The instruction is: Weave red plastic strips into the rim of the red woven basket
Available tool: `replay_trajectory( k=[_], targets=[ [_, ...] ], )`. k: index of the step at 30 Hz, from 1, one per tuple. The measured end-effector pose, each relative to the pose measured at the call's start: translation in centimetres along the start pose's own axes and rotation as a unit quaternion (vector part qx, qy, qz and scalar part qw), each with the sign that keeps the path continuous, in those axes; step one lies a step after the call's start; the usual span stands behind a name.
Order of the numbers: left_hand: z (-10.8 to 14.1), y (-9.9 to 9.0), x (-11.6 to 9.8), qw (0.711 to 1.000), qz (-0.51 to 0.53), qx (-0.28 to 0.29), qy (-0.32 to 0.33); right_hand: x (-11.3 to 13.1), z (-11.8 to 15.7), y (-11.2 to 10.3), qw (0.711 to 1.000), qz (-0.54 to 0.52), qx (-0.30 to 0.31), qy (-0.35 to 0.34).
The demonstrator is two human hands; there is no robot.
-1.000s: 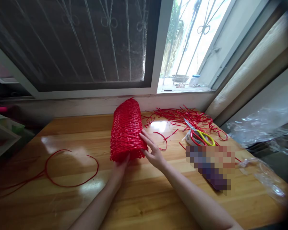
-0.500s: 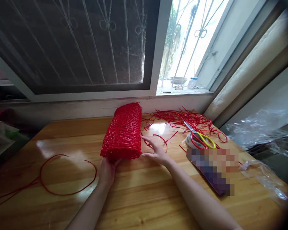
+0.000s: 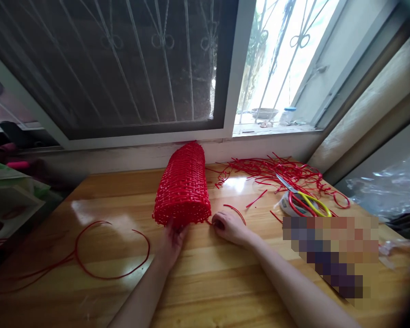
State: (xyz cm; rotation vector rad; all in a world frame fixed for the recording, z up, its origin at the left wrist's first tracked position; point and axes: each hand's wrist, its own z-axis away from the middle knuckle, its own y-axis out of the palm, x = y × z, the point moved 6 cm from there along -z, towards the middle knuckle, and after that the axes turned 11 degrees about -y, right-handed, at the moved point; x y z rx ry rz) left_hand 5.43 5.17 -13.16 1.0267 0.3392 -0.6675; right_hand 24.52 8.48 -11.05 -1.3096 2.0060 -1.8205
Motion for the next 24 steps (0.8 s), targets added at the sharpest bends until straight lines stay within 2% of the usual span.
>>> replay_trajectory(
  k=[3, 5, 7, 11, 14, 17, 20, 22, 24],
  targets=[
    [0.1, 1.4, 0.7, 0.996, 0.049, 0.060, -0.053, 1.6, -0.1, 0.0, 0.998, -0.006, 0.022, -0.058],
    [0.2, 2.1, 0.9, 0.992, 0.071, 0.092, -0.058, 2.1, -0.2, -0.3, 0.997, 0.004, 0.031, -0.066],
    [0.2, 2.3, 0.9, 0.990, 0.083, 0.101, -0.051, 2.7, -0.2, -0.7, 0.997, 0.019, 0.042, -0.066],
    [-0.1, 1.7, 1.2, 0.990, 0.094, 0.082, -0.066, 4.1, -0.1, -0.6, 0.995, 0.024, 0.065, -0.075],
    [-0.2, 1.2, 1.5, 0.987, 0.098, 0.078, -0.097, 4.8, -0.1, 0.2, 0.994, 0.036, 0.056, -0.084],
    [-0.1, 1.0, 1.6, 0.983, 0.114, 0.084, -0.118, 4.1, -0.1, 1.2, 0.996, 0.045, 0.032, -0.067],
    [0.3, 1.4, 2.0, 0.976, 0.130, 0.086, -0.155, 2.7, 0.0, 1.4, 1.000, 0.020, -0.007, -0.018],
    [0.4, 1.5, 2.2, 0.974, 0.140, 0.065, -0.166, 2.1, 0.1, 1.0, 0.999, -0.004, -0.039, 0.006],
    [0.3, 1.4, 2.2, 0.977, 0.148, 0.026, -0.149, 1.9, 0.1, 0.5, 0.998, -0.010, -0.064, 0.017]
  ],
)
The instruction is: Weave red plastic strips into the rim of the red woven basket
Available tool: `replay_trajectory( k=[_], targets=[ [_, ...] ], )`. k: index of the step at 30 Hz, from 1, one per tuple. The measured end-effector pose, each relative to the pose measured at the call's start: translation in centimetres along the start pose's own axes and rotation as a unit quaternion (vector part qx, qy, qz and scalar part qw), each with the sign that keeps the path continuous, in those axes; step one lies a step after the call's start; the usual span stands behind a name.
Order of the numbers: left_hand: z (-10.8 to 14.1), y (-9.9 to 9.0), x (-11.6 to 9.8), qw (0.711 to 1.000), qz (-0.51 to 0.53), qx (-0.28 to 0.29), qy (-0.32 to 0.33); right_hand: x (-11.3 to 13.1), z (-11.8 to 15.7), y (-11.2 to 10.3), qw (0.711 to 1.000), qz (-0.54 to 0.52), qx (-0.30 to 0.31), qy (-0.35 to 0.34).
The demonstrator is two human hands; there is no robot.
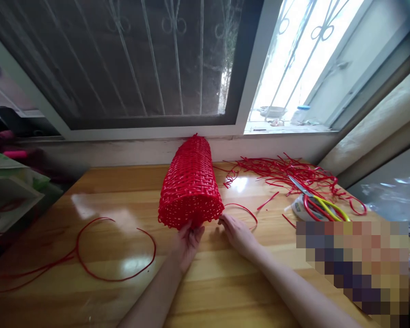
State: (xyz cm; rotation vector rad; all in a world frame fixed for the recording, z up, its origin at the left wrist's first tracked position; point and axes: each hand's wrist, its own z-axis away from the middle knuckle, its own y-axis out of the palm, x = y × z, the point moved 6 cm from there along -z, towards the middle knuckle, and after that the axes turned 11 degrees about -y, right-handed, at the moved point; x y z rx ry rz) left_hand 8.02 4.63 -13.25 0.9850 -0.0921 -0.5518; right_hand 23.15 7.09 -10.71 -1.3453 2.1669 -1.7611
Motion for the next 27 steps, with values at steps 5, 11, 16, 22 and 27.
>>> replay_trajectory(
  k=[5, 11, 16, 22, 27],
  targets=[
    [0.1, 0.0, -0.3, 0.997, -0.012, -0.018, 0.072, 0.1, 0.1, -0.1, 0.999, 0.034, 0.021, 0.012],
    [0.4, 1.0, 1.9, 0.974, -0.190, 0.121, -0.007, 0.0, 0.1, 0.5, 0.999, -0.034, 0.023, -0.029],
    [0.7, 1.0, 1.2, 0.964, -0.226, 0.122, 0.068, -1.0, 0.0, 0.0, 0.994, -0.094, -0.047, -0.001],
    [0.8, 1.1, 0.2, 0.957, -0.248, 0.096, 0.119, -2.2, 0.9, -2.1, 0.970, -0.144, -0.188, 0.047],
    [1.4, 1.3, -0.2, 0.903, -0.373, 0.053, 0.208, -2.7, 1.4, -2.3, 0.940, -0.224, -0.250, 0.057]
  ],
)
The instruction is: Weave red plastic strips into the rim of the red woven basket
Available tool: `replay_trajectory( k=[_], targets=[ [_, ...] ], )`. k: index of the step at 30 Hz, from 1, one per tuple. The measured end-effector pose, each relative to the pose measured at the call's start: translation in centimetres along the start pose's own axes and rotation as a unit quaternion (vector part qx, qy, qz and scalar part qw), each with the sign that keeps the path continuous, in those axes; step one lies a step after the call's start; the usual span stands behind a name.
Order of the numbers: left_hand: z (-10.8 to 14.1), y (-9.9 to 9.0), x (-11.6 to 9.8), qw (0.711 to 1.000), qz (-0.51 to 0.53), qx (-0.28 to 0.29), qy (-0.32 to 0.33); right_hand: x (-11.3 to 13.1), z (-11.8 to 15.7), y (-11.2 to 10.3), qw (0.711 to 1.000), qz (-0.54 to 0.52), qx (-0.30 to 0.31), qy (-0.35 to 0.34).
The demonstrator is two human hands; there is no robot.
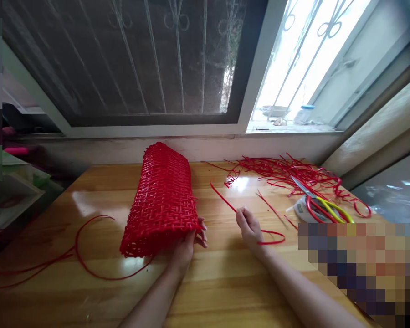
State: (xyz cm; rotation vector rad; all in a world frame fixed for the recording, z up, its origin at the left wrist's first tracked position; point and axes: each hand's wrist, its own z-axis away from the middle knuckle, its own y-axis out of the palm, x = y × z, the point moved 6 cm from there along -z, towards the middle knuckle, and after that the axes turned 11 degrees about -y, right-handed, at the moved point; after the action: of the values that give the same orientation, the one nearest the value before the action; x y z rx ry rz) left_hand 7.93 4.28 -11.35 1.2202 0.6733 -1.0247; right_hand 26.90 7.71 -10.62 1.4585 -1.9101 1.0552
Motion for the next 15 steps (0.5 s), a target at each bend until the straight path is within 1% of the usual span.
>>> replay_trajectory(
  k=[2, 3, 5, 7, 8, 9, 11, 13, 15],
  targets=[
    [0.0, -0.1, 0.2, 0.999, -0.037, -0.010, 0.004, 0.5, 0.0, 0.6, 0.999, 0.015, 0.029, -0.012],
    [0.0, -0.2, 0.3, 0.999, -0.048, -0.020, 0.005, 0.9, 0.1, 1.0, 0.998, 0.032, 0.057, -0.019],
    [-0.1, -0.8, 0.4, 0.997, -0.055, -0.050, 0.005, 1.7, 0.2, 2.2, 0.987, 0.068, 0.143, -0.034],
    [-0.2, -1.2, 0.4, 0.997, -0.034, -0.076, 0.006, 2.1, 0.5, 3.2, 0.964, 0.108, 0.238, -0.047],
    [-0.2, -1.3, 0.3, 0.997, -0.018, -0.079, 0.007, 2.3, 0.7, 3.6, 0.949, 0.127, 0.283, -0.057],
    [-0.2, -1.3, 0.1, 0.997, 0.002, -0.075, 0.007, 2.4, 0.8, 3.9, 0.934, 0.142, 0.321, -0.067],
    [-0.3, -0.9, -0.2, 0.998, 0.038, -0.055, 0.001, 2.7, 1.1, 4.1, 0.908, 0.159, 0.377, -0.091],
    [-0.3, -0.6, -0.5, 0.997, 0.065, -0.035, -0.008, 3.2, 1.2, 4.0, 0.891, 0.152, 0.411, -0.120],
    [-0.2, -0.4, -0.8, 0.996, 0.081, -0.024, -0.009, 3.7, 1.1, 3.8, 0.881, 0.152, 0.423, -0.148]
  ],
)
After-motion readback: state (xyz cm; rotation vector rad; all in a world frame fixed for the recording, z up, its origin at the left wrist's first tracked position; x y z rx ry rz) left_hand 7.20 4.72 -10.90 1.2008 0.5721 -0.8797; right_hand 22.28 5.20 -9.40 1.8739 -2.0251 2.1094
